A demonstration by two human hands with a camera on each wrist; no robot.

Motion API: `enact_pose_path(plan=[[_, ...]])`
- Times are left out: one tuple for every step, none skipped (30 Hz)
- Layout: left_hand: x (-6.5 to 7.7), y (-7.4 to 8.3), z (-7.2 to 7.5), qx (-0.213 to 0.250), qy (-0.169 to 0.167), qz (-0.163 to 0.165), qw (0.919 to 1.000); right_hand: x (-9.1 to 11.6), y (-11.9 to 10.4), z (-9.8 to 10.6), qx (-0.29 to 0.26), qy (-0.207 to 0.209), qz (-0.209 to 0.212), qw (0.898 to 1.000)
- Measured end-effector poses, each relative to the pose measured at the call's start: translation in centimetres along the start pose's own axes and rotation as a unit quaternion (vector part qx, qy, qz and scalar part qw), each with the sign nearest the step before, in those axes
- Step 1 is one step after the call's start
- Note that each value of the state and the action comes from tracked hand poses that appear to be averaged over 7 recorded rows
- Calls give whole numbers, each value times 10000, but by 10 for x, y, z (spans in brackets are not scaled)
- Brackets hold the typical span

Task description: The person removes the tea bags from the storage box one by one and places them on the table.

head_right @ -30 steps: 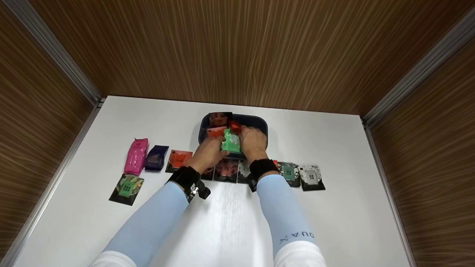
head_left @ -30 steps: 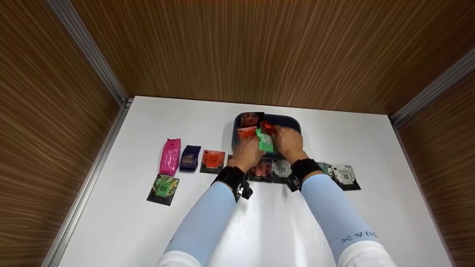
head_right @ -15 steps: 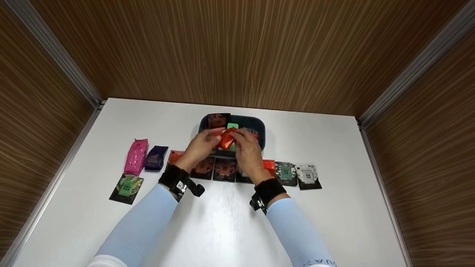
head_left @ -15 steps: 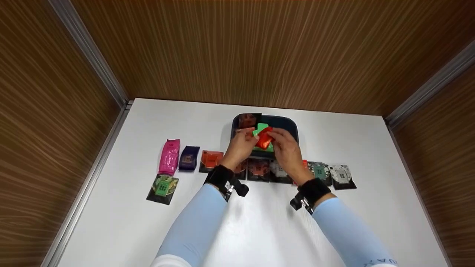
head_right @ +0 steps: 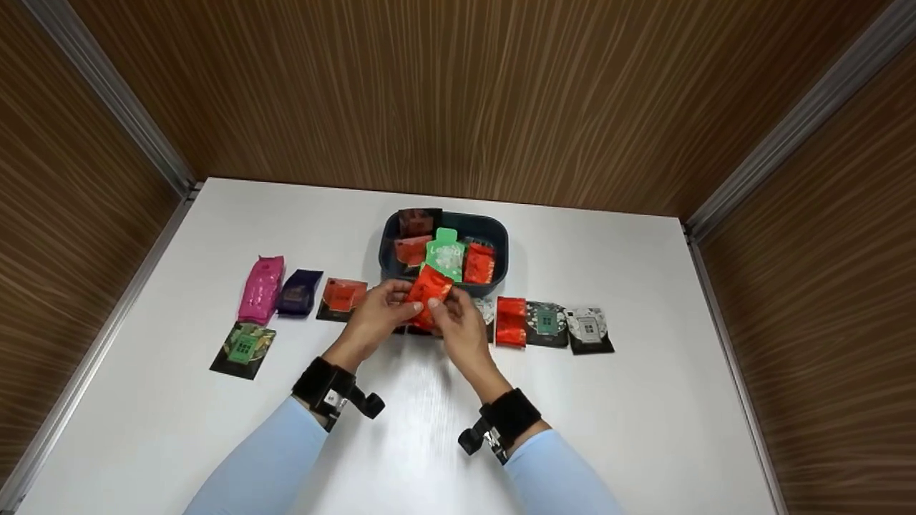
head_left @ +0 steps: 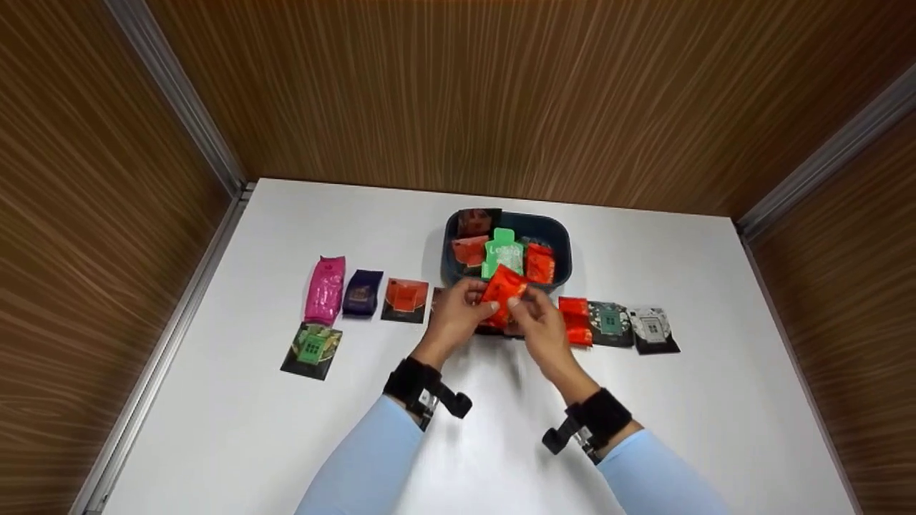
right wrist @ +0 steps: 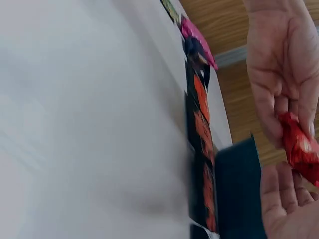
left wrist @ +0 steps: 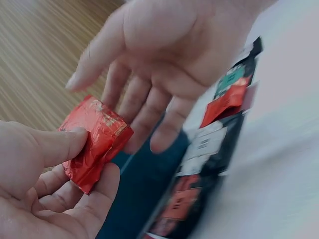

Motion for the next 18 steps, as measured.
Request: enact_pose_path(plan=[[5,-4,0,13,5,21,10000,4,3,-2,131,21,-99,9999],[9,-7,-1,46,-18,43,10000,8,6,-3,243,37,-154,9996],[13,-11,0,68,-61,57,9999,11,9,-4,330,57,-180,9993],[17,-14,1,50,-100,78,9999,14,12,-5,415,80,-199,9989],[21,-17,2,41,-149,104,9998,16,14,-6,481,101,-204,9986],[24,-20,3,10,-206,108,9997,19,17,-7,529,112,-204,9983],[27,-23,4,-42,-255,114,9996,22,19,-8,596,113,-200,9980],[30,-26,6,-132,-279,117,9995,24,20,-8,660,111,-185,9976],[32,-28,7,-226,-296,108,9992,26,22,-9,729,113,-172,9971],[34,-31,8,-303,-301,125,9990,28,24,-10,821,106,-149,9965],[36,-33,9,-366,-295,140,9988,30,25,-12,875,94,-137,9960],[38,-36,10,-421,-279,146,9986,32,26,-13,924,82,-134,9956],[39,-38,11,-472,-252,168,9984,34,27,-14,956,59,-148,9953],[41,-40,11,-516,-217,194,9982,35,29,-15,996,33,-165,9949],[42,-42,12,-520,-197,209,9982,37,30,-17,1026,0,-182,9946],[44,-44,13,-492,-172,250,9983,38,32,-18,1057,-45,-178,9942],[45,-45,15,-480,-141,289,9983,39,33,-20,1046,-95,-186,9943],[47,-47,16,-477,-108,307,9983,41,34,-21,1026,-150,-184,9944]])
Point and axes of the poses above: each hand's wrist, its own x-axis away from the middle knuckle, its own z-axis out of the back of the hand, y = z × x, the point moved 3 cm from there along -x, towards the middle knuckle, and after that the axes turned 3 degrees about z, right-handed, at the moved point
